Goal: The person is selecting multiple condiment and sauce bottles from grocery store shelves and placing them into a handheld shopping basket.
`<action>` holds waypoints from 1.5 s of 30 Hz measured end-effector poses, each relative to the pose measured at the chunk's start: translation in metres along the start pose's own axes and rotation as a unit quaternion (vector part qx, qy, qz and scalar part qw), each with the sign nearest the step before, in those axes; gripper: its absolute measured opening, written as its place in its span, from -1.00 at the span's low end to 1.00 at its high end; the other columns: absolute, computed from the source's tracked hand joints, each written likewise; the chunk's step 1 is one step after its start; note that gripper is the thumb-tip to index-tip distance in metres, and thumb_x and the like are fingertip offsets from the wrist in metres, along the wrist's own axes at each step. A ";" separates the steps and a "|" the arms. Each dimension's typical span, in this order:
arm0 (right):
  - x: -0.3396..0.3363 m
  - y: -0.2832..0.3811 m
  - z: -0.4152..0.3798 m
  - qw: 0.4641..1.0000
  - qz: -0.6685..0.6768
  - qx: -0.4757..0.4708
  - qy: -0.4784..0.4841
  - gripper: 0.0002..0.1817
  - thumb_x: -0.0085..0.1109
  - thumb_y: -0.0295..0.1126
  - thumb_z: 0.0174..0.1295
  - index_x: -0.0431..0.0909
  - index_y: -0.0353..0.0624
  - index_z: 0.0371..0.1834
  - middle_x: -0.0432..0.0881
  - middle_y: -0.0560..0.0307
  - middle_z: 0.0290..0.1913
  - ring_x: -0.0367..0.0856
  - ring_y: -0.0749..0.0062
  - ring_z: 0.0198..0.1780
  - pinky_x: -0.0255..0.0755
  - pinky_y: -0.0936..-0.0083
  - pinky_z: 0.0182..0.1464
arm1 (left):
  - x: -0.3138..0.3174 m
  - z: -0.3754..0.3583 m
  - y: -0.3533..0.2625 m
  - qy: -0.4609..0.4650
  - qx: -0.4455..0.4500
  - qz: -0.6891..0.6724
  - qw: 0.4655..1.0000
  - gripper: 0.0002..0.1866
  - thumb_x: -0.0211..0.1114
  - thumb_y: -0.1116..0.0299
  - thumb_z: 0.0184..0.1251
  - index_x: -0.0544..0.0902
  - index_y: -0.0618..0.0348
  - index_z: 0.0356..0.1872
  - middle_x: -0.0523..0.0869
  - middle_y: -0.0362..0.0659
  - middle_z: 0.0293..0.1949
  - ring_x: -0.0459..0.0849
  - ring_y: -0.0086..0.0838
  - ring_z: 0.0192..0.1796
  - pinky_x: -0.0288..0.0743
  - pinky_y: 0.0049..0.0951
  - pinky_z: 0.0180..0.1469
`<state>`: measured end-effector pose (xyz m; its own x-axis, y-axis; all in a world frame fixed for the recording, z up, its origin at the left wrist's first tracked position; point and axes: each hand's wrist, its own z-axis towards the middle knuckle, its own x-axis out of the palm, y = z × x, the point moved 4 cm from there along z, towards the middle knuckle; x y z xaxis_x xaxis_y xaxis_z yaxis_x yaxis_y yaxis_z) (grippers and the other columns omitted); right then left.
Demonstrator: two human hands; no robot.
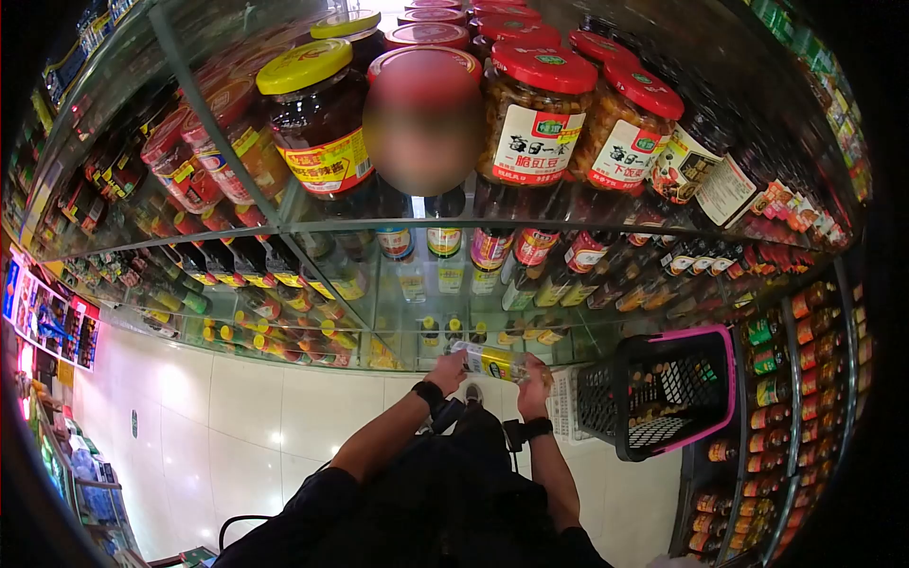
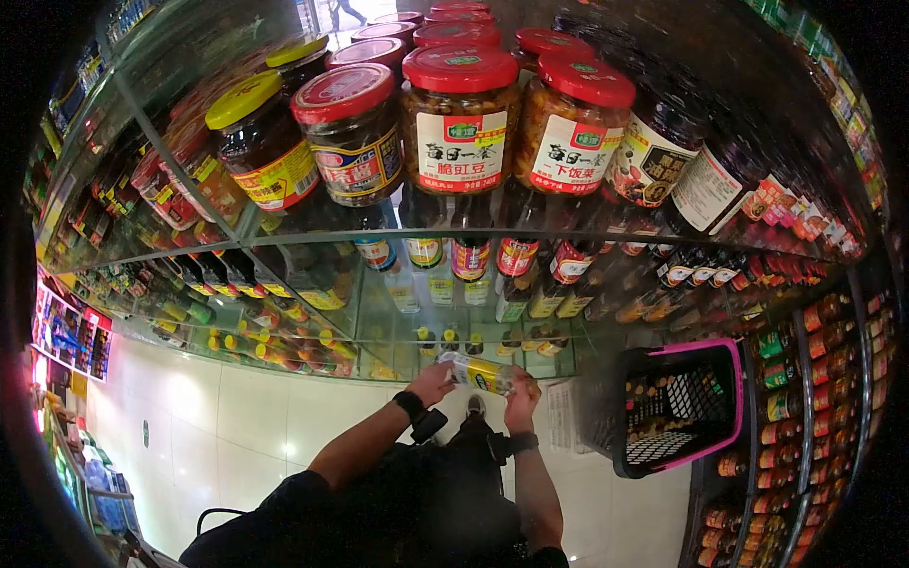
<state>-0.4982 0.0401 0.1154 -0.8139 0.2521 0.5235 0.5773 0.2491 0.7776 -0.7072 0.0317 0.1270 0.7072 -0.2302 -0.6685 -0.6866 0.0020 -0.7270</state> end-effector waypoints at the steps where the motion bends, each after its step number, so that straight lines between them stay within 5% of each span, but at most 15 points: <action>1: 0.005 0.006 -0.001 0.996 -0.063 -0.059 -0.013 -0.73 0.03 -0.38 0.09 0.45 -0.22 -0.14 0.52 0.12 -0.20 0.46 0.37 -0.12 0.30 0.41 0.01 | 0.002 0.004 -0.004 0.044 -0.043 -0.017 0.998 -0.51 0.28 0.36 -0.03 0.38 0.27 -0.03 0.51 0.10 -0.14 0.47 -0.05 -0.06 0.35 -0.21 -0.02; 7: 0.038 0.011 0.018 0.958 -0.211 -0.169 0.096 -0.72 0.12 -0.59 -0.02 0.48 -0.31 -0.17 0.50 0.06 -0.09 0.44 0.43 -0.05 0.32 0.51 -0.03 | 0.010 0.039 -0.009 -0.041 0.130 -0.105 0.985 -0.68 0.21 0.32 0.06 0.46 0.25 -0.18 0.57 0.08 -0.31 0.53 -0.07 -0.20 0.42 -0.26 -0.25; 17: 0.091 0.021 0.039 0.857 -0.341 -0.314 0.226 -0.71 0.19 -0.61 -0.10 0.49 -0.26 -0.23 0.52 -0.04 -0.13 0.47 0.27 -0.04 0.32 0.47 -0.03 | 0.008 0.068 0.009 -0.105 0.163 -0.110 0.975 -0.72 0.19 0.41 0.02 0.46 0.27 -0.21 0.53 0.07 -0.24 0.47 -0.09 -0.14 0.37 -0.30 -0.14; 20: 0.106 0.024 0.046 0.805 -0.414 -0.356 0.233 -0.70 0.22 -0.60 -0.15 0.49 -0.24 -0.26 0.53 -0.01 -0.14 0.49 0.26 -0.07 0.35 0.47 -0.08 | 0.008 0.074 0.010 -0.089 0.149 -0.282 0.944 -0.72 0.14 0.39 0.11 0.43 0.20 -0.13 0.52 -0.01 -0.20 0.48 -0.23 -0.11 0.37 -0.37 -0.14; 22: 0.114 0.026 0.051 0.763 -0.424 -0.416 0.255 -0.67 0.27 -0.50 -0.16 0.49 -0.22 -0.24 0.53 -0.01 -0.16 0.51 0.17 -0.14 0.40 0.40 -0.15 | 0.038 0.094 0.058 -0.118 0.093 -0.339 0.929 -0.67 0.16 0.48 -0.07 0.42 0.21 -0.18 0.52 0.02 -0.26 0.44 -0.07 -0.16 0.35 -0.26 -0.14; 23: 0.115 0.026 0.056 0.762 -0.425 -0.416 0.256 -0.67 0.27 -0.50 -0.16 0.49 -0.22 -0.24 0.53 -0.01 -0.16 0.51 0.17 -0.14 0.40 0.40 -0.15 | 0.041 0.100 0.063 -0.119 0.093 -0.340 0.928 -0.67 0.16 0.48 -0.07 0.42 0.21 -0.18 0.52 0.02 -0.26 0.44 -0.07 -0.16 0.35 -0.26 -0.14; 25: 0.117 0.027 0.065 0.774 -0.398 -0.420 0.257 -0.67 0.26 -0.50 -0.15 0.49 -0.18 -0.24 0.53 0.00 -0.17 0.51 0.18 -0.15 0.40 0.39 -0.15 | 0.043 0.110 0.065 -0.091 0.085 -0.468 0.875 -0.86 -0.05 0.31 0.32 0.37 0.05 -0.16 0.48 -0.24 -0.19 0.48 -0.51 -0.18 0.39 -0.52 -0.15; 29: 0.114 0.025 0.085 0.838 -0.333 -0.349 0.256 -0.67 0.24 -0.60 -0.19 0.48 -0.20 -0.27 0.55 0.01 -0.20 0.54 0.24 -0.17 0.41 0.46 -0.13 | 0.030 0.115 0.040 -0.081 0.174 -0.490 0.850 -0.90 -0.03 0.33 0.30 0.37 0.06 -0.23 0.47 -0.23 -0.18 0.48 -0.49 -0.18 0.41 -0.49 -0.12; 31: 0.120 0.031 0.090 0.780 -0.398 -0.418 0.242 -0.66 0.26 -0.57 -0.19 0.47 -0.16 -0.26 0.56 0.04 -0.25 0.55 0.21 -0.20 0.42 0.44 -0.15 | 0.024 0.115 0.035 -0.005 -0.094 -0.396 0.914 -0.90 -0.02 0.35 0.29 0.37 0.06 -0.22 0.48 -0.21 -0.18 0.48 -0.46 -0.15 0.41 -0.45 -0.06; 32: 0.121 0.035 0.093 0.780 -0.398 -0.417 0.241 -0.66 0.26 -0.57 -0.19 0.47 -0.16 -0.26 0.56 0.04 -0.25 0.55 0.21 -0.20 0.42 0.44 -0.15 | 0.034 0.121 0.045 -0.004 -0.094 -0.396 0.913 -0.90 -0.02 0.35 0.29 0.37 0.06 -0.22 0.48 -0.21 -0.18 0.48 -0.46 -0.15 0.41 -0.45 -0.06; 34: 0.133 0.051 0.088 0.737 -0.449 -0.442 0.243 -0.69 0.27 -0.49 -0.17 0.48 -0.14 -0.28 0.57 0.04 -0.30 0.55 0.20 -0.22 0.44 0.42 -0.19 | 0.061 0.140 0.072 -0.063 0.092 -0.485 0.867 -0.87 -0.03 0.37 0.29 0.36 0.08 -0.17 0.48 -0.19 -0.15 0.48 -0.41 -0.14 0.37 -0.42 0.01; 35: 0.132 0.052 0.091 0.737 -0.450 -0.442 0.243 -0.69 0.27 -0.49 -0.17 0.48 -0.14 -0.28 0.57 0.04 -0.30 0.55 0.20 -0.22 0.44 0.42 -0.19 | 0.057 0.139 0.061 -0.062 0.092 -0.486 0.867 -0.87 -0.03 0.37 0.29 0.36 0.08 -0.17 0.48 -0.19 -0.15 0.48 -0.41 -0.14 0.37 -0.42 0.01; 37: 0.129 0.051 0.099 0.744 -0.480 -0.402 0.234 -0.72 0.26 -0.39 -0.14 0.49 -0.15 -0.30 0.57 0.02 -0.30 0.57 0.18 -0.26 0.44 0.41 -0.23 | 0.041 0.130 0.028 -0.011 -0.053 -0.828 0.558 -0.78 -0.02 0.37 0.29 0.35 0.12 -0.06 0.48 -0.16 -0.10 0.47 -0.37 -0.08 0.29 -0.39 0.12; 40: 0.129 0.050 0.109 0.729 -0.511 -0.381 0.249 -0.72 0.26 -0.37 -0.14 0.51 -0.17 -0.32 0.57 0.02 -0.30 0.54 0.13 -0.26 0.42 0.39 -0.22 | 0.026 0.121 0.007 -0.009 -0.072 -0.819 0.570 -0.84 0.07 0.40 0.24 0.32 0.04 -0.20 0.40 -0.30 -0.32 0.45 -0.50 -0.19 0.28 -0.38 0.16; 45: 0.131 0.048 0.116 0.730 -0.506 -0.377 0.264 -0.73 0.23 -0.35 -0.11 0.50 -0.16 -0.30 0.57 0.02 -0.31 0.54 0.10 -0.27 0.42 0.38 -0.24 | 0.024 0.123 0.002 0.007 -0.040 -0.811 0.583 -0.73 0.04 0.37 0.27 0.31 0.03 -0.02 0.42 -0.29 -0.25 0.45 -0.48 -0.15 0.28 -0.41 0.15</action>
<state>-0.5693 0.1932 0.1804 -0.8251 -0.1499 -0.5448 -0.3745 -0.5768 0.7260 -0.6707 0.1460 0.0901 0.4356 0.1265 0.8912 0.8787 -0.2745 -0.3905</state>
